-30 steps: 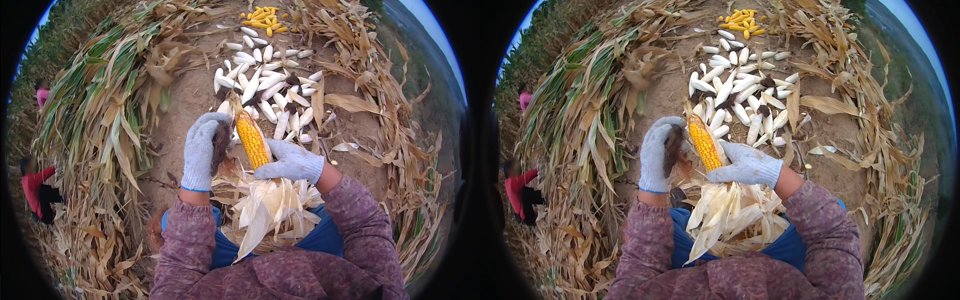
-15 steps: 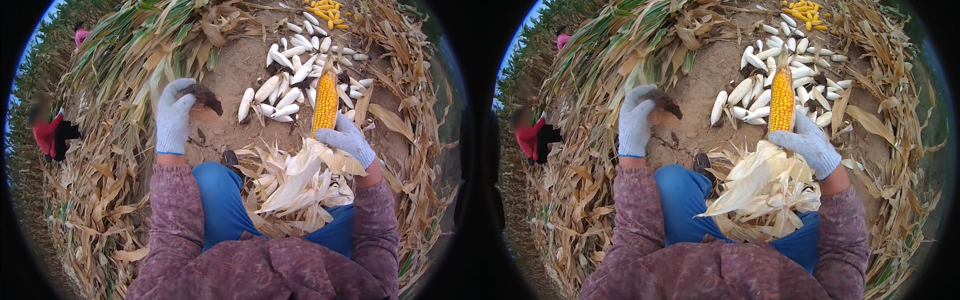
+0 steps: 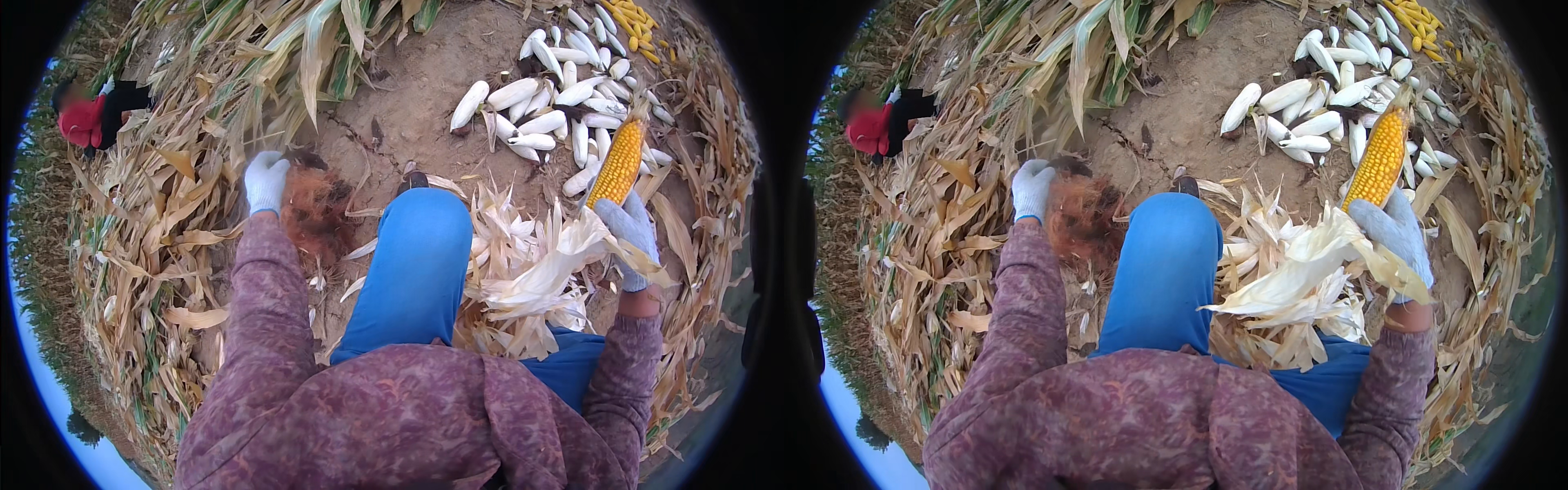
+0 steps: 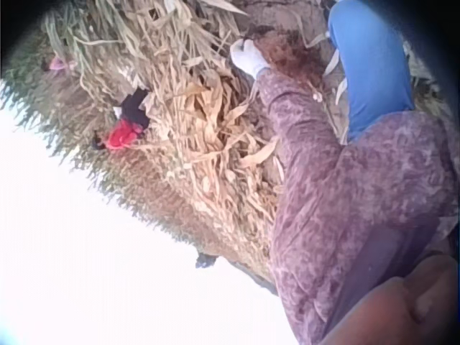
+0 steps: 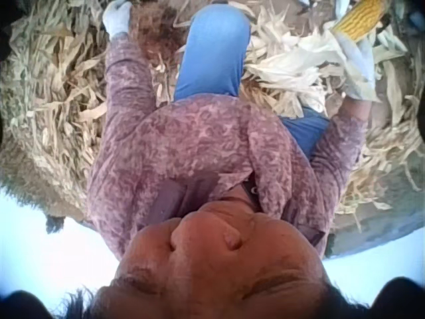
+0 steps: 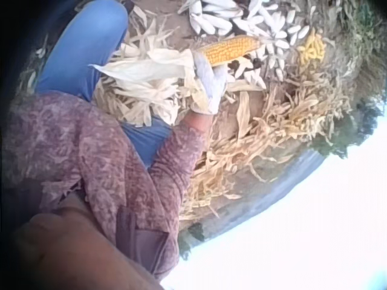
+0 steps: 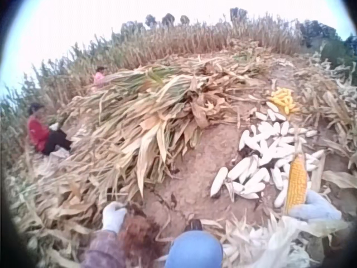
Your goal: The person sits on the ground in a cornfield and shucks corn cobs by hand, removing husks and silk. Shucked cobs are placed in a pile, and husks are discarded nearby.
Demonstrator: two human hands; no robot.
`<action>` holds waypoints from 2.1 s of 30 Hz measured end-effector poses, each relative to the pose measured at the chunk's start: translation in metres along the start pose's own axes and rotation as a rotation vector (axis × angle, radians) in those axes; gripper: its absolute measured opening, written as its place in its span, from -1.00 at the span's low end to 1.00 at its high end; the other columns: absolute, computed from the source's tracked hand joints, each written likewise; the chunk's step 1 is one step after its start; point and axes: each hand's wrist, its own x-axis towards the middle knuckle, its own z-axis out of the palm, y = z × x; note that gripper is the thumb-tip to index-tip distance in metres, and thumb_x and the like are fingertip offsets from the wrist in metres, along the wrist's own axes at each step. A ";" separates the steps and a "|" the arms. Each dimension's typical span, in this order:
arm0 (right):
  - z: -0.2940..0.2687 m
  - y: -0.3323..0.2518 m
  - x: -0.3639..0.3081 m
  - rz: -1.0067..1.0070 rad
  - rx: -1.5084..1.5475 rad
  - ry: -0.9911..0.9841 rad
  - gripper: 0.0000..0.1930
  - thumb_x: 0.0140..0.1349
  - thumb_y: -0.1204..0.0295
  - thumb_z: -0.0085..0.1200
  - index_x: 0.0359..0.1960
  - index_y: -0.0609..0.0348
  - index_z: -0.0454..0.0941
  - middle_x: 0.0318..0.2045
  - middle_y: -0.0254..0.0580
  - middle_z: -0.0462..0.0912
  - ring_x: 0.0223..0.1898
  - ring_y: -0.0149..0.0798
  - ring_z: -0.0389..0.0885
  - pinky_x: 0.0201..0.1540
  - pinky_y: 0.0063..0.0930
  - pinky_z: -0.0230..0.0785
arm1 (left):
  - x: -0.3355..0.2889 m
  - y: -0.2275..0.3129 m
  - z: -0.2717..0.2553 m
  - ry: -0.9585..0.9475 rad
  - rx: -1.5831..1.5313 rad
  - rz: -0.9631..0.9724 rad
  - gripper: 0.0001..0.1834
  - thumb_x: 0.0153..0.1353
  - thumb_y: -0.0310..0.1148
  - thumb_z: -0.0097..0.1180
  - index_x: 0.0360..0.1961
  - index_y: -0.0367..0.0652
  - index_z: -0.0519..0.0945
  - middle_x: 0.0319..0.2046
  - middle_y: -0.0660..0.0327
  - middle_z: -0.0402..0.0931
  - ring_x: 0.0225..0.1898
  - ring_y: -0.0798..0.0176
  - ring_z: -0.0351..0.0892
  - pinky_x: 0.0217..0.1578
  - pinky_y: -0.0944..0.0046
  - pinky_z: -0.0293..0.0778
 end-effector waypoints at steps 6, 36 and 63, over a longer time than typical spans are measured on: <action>0.007 0.005 0.007 0.026 -0.030 0.013 -0.62 0.33 0.39 0.20 0.13 0.27 0.59 -0.14 -0.27 0.70 -0.20 -0.41 0.66 -0.11 -0.45 0.54 | -0.041 -0.066 0.005 0.219 -0.091 -0.166 -0.66 0.23 -0.42 0.35 0.00 -0.34 0.72 -0.12 0.03 0.77 -0.07 0.16 0.73 0.08 0.19 0.59; 0.027 -0.035 -0.040 -0.055 -0.271 -0.241 -0.35 0.25 0.21 0.46 0.28 0.29 0.51 -0.22 -0.27 0.70 -0.35 -0.44 0.64 -0.32 -0.47 0.55 | -0.074 0.059 -0.127 0.363 0.274 0.044 -0.43 0.42 -0.18 0.34 0.28 -0.38 0.59 0.23 -0.06 0.61 0.25 0.08 0.60 0.32 0.12 0.46; 0.006 -0.012 -0.029 -0.406 -0.861 0.093 -0.32 0.24 -0.04 0.29 0.29 0.10 0.53 0.03 0.09 0.74 0.03 0.16 0.76 0.05 -0.01 0.60 | -0.203 0.433 0.133 -0.885 -1.430 -0.345 -0.57 0.63 -0.05 -0.02 -0.23 -0.22 0.56 -0.08 -0.05 0.68 -0.10 0.03 0.72 0.02 -0.05 0.71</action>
